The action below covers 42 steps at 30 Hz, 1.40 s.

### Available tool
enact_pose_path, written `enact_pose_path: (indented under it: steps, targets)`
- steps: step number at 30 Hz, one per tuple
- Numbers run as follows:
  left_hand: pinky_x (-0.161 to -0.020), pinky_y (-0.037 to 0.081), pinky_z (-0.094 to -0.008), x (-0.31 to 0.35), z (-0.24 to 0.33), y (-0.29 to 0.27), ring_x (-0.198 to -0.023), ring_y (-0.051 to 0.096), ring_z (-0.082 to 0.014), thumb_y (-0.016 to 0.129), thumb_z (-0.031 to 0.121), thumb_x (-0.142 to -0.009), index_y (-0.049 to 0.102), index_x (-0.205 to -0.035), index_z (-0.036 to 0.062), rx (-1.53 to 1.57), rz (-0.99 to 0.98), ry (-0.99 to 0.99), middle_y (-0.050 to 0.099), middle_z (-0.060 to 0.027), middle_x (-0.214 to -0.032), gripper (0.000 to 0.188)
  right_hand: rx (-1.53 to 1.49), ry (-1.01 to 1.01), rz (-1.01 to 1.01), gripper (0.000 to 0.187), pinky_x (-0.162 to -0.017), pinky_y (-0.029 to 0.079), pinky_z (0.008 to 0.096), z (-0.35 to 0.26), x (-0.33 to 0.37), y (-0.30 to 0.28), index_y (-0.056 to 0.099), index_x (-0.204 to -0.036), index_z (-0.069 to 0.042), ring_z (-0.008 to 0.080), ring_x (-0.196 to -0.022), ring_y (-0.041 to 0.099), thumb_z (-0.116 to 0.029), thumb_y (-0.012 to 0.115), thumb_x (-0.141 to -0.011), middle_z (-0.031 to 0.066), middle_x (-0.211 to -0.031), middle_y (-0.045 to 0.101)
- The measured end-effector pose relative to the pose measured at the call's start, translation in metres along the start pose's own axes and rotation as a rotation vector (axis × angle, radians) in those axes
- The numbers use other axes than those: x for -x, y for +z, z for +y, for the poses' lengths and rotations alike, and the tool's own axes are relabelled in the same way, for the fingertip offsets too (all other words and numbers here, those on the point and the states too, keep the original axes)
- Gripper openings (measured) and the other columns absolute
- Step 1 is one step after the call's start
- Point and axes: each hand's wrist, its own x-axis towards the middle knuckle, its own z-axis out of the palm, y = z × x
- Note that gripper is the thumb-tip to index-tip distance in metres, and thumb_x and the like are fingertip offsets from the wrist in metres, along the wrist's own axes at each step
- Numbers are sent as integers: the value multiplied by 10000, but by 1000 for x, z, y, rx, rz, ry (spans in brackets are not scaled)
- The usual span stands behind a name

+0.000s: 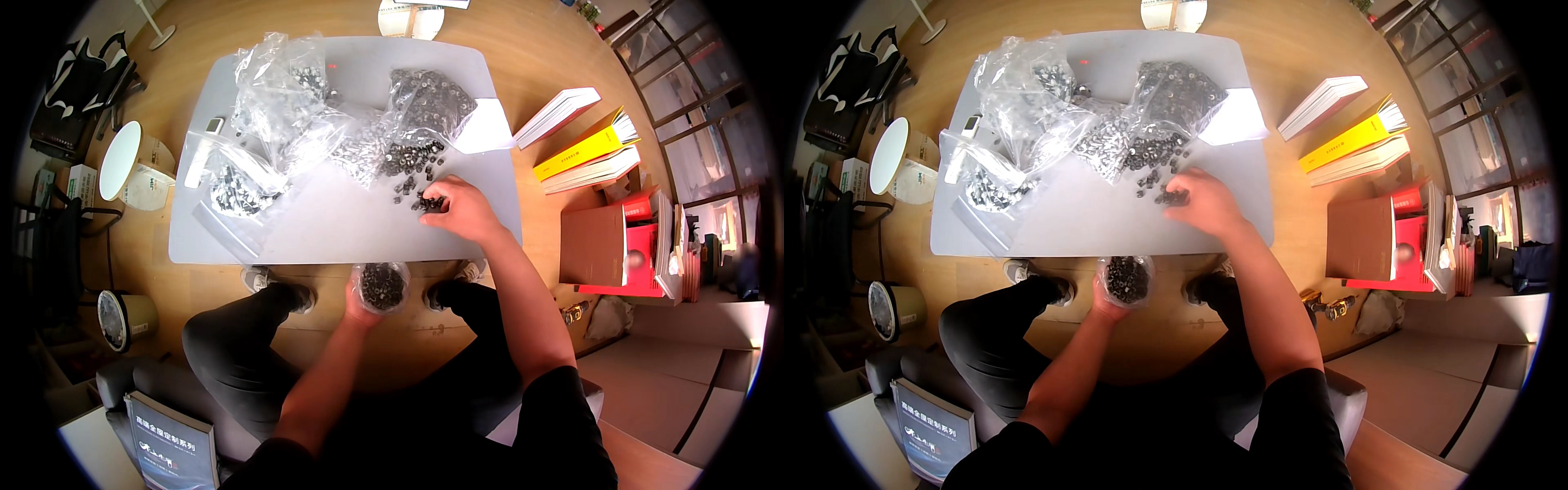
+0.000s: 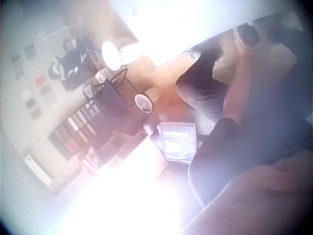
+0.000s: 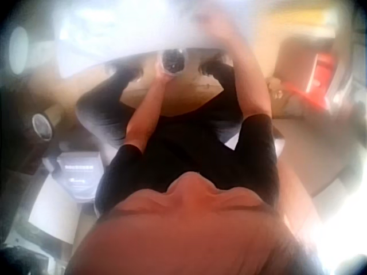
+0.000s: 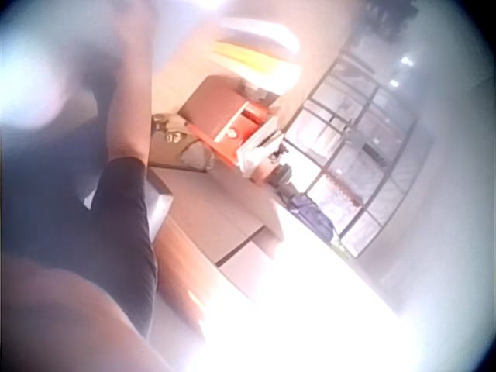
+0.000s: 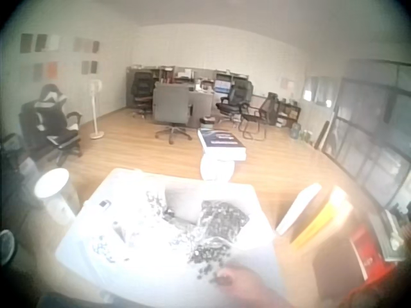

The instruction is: The person sits on the floor and sorts small metal fasteners from a large plastic bag into a smaller plastic bag. They pick up handfuls of the fasteners and transfer them into the smaller bag, occasionally adjusting the bags on the table.

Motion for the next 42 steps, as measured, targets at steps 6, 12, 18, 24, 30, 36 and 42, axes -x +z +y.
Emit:
enact_pose_path:
  steps: [6, 12, 18, 24, 30, 36, 42]
  targets:
    - [-1156, 494, -565, -1, -2, 0, -1298, 642, -374, 419, 486, -1095, 664, -1409, 100, -26, 75, 25, 692, -132, -1403, 555, 39, -64, 45, 319, -775, 574, 350, -1, 2, 10, 767, -1099, -116, 194, -836, 703, -253, 889, -837, 39, -1072, 704]
    - [-1139, 507, -578, -1, -3, 4, -1280, 652, -382, 424, 473, -1098, 665, -1402, 92, -8, 41, 3, 697, -139, -1391, 543, 13, -14, -7, 285, -766, 572, 345, -1, 8, 2, 768, -1095, -113, 193, -826, 706, -200, 871, -845, 41, -1063, 700]
    - [-1128, 517, -572, -3, -5, 1, -1271, 658, -378, 438, 478, -1095, 676, -1383, 95, -29, 66, 13, 704, -139, -1375, 535, -3, -20, -64, 340, -765, 576, 343, -4, 15, -8, 757, -1160, -114, 187, -833, 698, -171, 867, -843, 48, -1084, 704]
    - [-1120, 524, -567, -4, -7, -1, -1261, 664, -378, 455, 492, -1090, 687, -1369, 102, -44, 119, 25, 710, -138, -1362, 533, -98, 22, 75, 314, -774, 579, 337, 10, 6, -13, 743, -1215, -115, 185, -831, 691, -176, 819, -917, 55, -1127, 710]
    - [-1120, 526, -576, -4, -8, -1, -1257, 664, -393, 455, 506, -1095, 668, -1390, 84, -64, 124, 16, 703, -157, -1369, 557, 62, -50, 320, 266, -767, 574, 344, 16, -20, 4, 748, -1207, -124, 215, -826, 705, -173, 781, -947, 67, -1075, 713]
    - [-1130, 522, -589, 0, -6, -4, -1264, 659, -409, 461, 520, -1096, 654, -1400, 68, -59, 55, -11, 693, -182, -1380, 578, 52, 43, 267, 215, -832, 569, 412, 14, -25, 12, 775, -1119, -164, 298, -993, 703, -183, 777, -905, 81, -1043, 705]
    - [-1127, 518, -604, -3, -7, -8, -1266, 655, -418, 448, 523, -1097, 650, -1405, 69, -56, 129, -7, 688, -184, -1387, 585, -52, -15, 44, 208, -836, 568, 403, 28, -9, -7, 772, -1097, -116, 293, -975, 706, -143, 794, -891, 84, -1077, 727]
